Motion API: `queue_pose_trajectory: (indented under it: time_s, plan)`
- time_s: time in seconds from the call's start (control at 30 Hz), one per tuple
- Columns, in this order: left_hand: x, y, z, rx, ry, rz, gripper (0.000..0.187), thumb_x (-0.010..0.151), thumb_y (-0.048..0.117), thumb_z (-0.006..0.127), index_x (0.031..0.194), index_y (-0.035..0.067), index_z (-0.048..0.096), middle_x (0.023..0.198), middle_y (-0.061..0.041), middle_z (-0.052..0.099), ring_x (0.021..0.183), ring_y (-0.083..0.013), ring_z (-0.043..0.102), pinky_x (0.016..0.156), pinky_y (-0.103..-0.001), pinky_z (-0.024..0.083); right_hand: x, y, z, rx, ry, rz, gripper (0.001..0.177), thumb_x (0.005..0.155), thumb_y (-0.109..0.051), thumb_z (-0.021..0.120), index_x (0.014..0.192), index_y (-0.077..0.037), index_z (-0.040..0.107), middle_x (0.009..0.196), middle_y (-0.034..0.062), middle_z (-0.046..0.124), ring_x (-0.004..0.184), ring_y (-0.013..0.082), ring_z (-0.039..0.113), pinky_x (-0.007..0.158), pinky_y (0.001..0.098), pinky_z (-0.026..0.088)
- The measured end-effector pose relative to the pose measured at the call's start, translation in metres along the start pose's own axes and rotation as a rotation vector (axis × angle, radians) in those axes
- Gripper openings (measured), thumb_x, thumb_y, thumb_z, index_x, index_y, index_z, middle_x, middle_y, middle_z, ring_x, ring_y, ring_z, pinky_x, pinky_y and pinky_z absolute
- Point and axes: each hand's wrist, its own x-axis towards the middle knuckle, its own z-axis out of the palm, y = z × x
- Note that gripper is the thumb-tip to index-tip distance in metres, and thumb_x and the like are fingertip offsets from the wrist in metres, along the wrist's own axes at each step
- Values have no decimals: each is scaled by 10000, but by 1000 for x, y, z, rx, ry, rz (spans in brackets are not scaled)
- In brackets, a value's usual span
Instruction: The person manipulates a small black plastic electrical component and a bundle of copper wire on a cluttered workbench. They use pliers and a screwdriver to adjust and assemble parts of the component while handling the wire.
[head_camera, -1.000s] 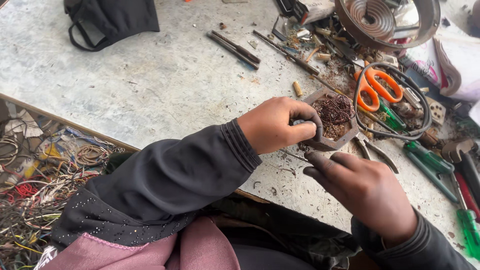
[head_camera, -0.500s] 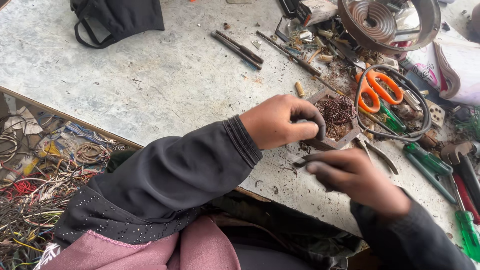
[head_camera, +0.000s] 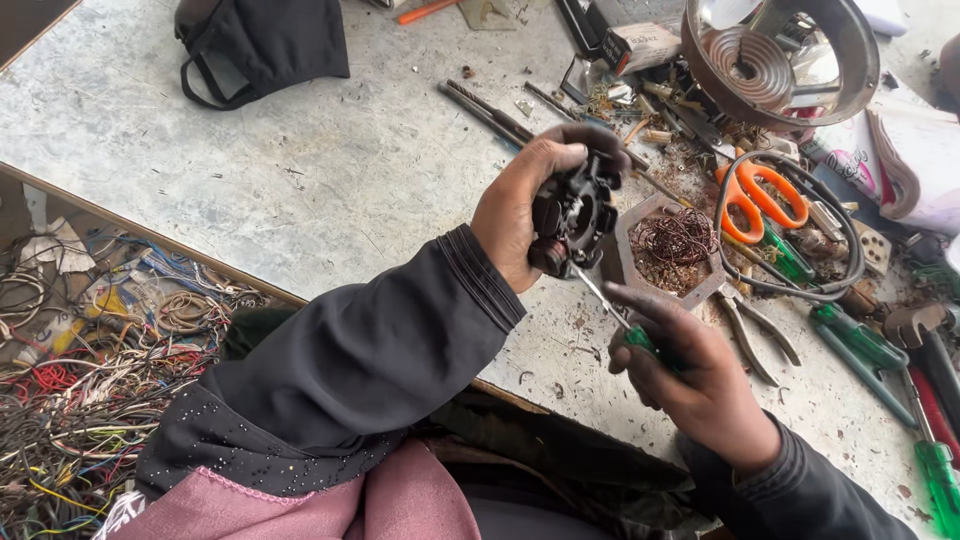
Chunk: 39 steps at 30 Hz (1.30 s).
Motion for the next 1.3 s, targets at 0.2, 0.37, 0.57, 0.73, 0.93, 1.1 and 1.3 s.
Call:
queue_pose_trajectory:
  time_s: [0.2, 0.37, 0.57, 0.73, 0.93, 1.1, 1.3]
  plan:
    - [-1, -3, 3, 52, 97, 81, 297, 990, 141, 551, 1259, 23, 593, 1134, -95, 649, 992, -160, 656, 878, -324, 592, 5, -5, 6, -346, 79, -129, 560, 908, -70, 677, 1455, -124, 571, 701, -15, 686, 501, 48, 539, 464, 234, 464]
    - [-6, -6, 3, 257, 69, 147, 329, 981, 119, 584, 1295, 23, 591, 1144, -69, 635, 993, -135, 623, 890, -281, 549, 6, -7, 8, -418, 82, -216, 560, 919, -82, 690, 1466, -125, 575, 674, 0, 634, 566, 67, 585, 547, 251, 500]
    - [-6, -8, 4, 444, -23, 272, 308, 1002, 92, 578, 1306, 45, 572, 1205, -43, 623, 1060, -96, 582, 997, -265, 520, 6, -13, 5, -352, 48, -133, 525, 918, -99, 686, 1435, -134, 602, 674, -31, 622, 562, 53, 533, 525, 236, 478]
    - [-16, -11, 6, 725, -68, 428, 181, 1027, 61, 558, 1207, 42, 572, 1123, -25, 553, 941, -75, 498, 928, -226, 467, 2, -16, -2, -178, 25, 89, 491, 927, -93, 686, 1415, -141, 661, 665, -73, 485, 571, 43, 384, 492, 227, 354]
    - [-19, -13, 18, 535, -7, 464, 104, 1031, 64, 480, 1133, 55, 499, 1090, -12, 493, 945, -79, 438, 957, -218, 411, 4, -7, 20, -220, 115, -166, 508, 938, -42, 685, 1438, -94, 616, 802, -27, 622, 675, 42, 478, 601, 240, 433]
    - [-24, -9, 24, 384, 112, 435, 130, 1014, 57, 468, 1138, 54, 508, 1130, -13, 487, 1001, -86, 425, 951, -226, 384, 12, 1, 34, -424, 225, -453, 548, 915, 18, 706, 1440, -80, 584, 906, 119, 726, 732, 136, 667, 715, 286, 549]
    - [-15, -9, 18, 138, 232, 352, 188, 982, 46, 489, 1161, 54, 545, 1137, -44, 553, 1067, -115, 511, 1004, -267, 437, 18, 3, 36, -547, 238, -516, 577, 904, 23, 709, 1451, -83, 558, 917, 125, 717, 735, 220, 701, 677, 315, 557]
